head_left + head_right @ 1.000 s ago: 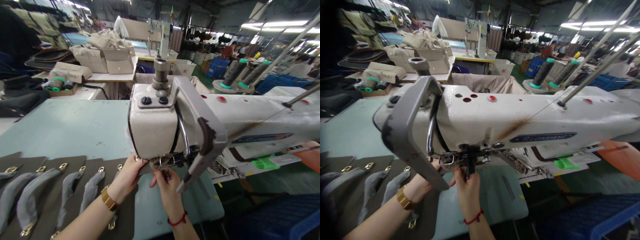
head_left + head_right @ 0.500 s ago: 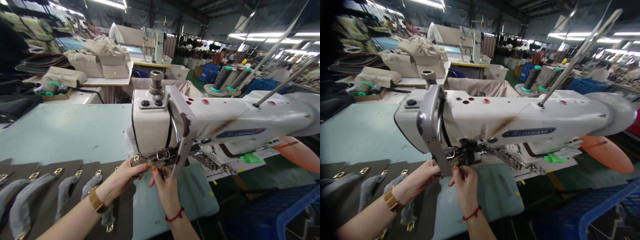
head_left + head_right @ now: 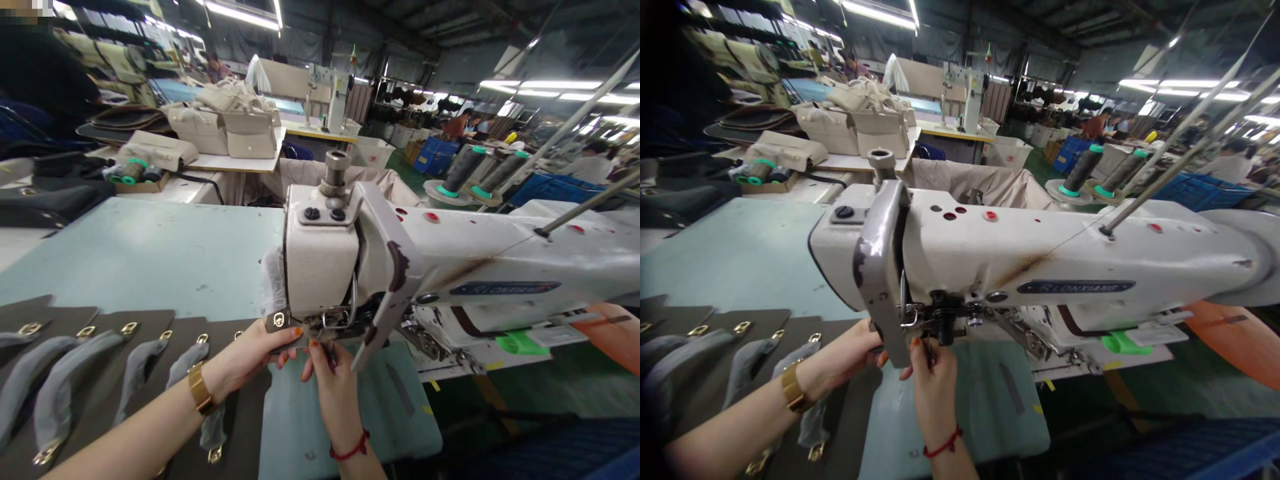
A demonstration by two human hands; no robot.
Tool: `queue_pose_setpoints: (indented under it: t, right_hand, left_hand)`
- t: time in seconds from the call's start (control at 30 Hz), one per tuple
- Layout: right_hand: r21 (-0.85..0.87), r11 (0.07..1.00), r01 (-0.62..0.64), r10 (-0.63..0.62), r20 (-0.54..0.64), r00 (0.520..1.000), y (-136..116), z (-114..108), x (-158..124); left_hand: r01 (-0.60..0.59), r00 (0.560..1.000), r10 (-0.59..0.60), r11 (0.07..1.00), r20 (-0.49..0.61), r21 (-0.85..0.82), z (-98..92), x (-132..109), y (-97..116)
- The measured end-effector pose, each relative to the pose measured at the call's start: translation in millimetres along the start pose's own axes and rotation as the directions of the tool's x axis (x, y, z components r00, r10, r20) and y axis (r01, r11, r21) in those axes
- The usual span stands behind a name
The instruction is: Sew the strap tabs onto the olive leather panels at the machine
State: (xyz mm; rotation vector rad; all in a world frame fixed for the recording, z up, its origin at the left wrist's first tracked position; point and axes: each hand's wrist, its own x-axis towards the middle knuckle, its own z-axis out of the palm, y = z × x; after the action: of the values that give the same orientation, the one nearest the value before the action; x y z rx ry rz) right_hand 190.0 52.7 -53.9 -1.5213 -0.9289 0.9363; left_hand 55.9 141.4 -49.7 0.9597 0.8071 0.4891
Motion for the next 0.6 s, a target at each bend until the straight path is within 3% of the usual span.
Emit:
queue_pose_setpoints:
  t: [0.4, 0.6]
  right_hand:
    - [-0.052, 0.992, -0.114, 0.115, 0.007, 0.993, 46, -15, -23]
    - [-0.080, 0.994, -0.074, 0.077, 0.039, 0.996, 70, -13, -29]
  left_hand:
    - [0.003, 0.999, -0.003, 1.000, -0.052, 0.010, -4.6, 6, -7]
    - [0.001, 0.998, -0.001, 1.000, -0.069, -0.006, -4.0, 5, -1]
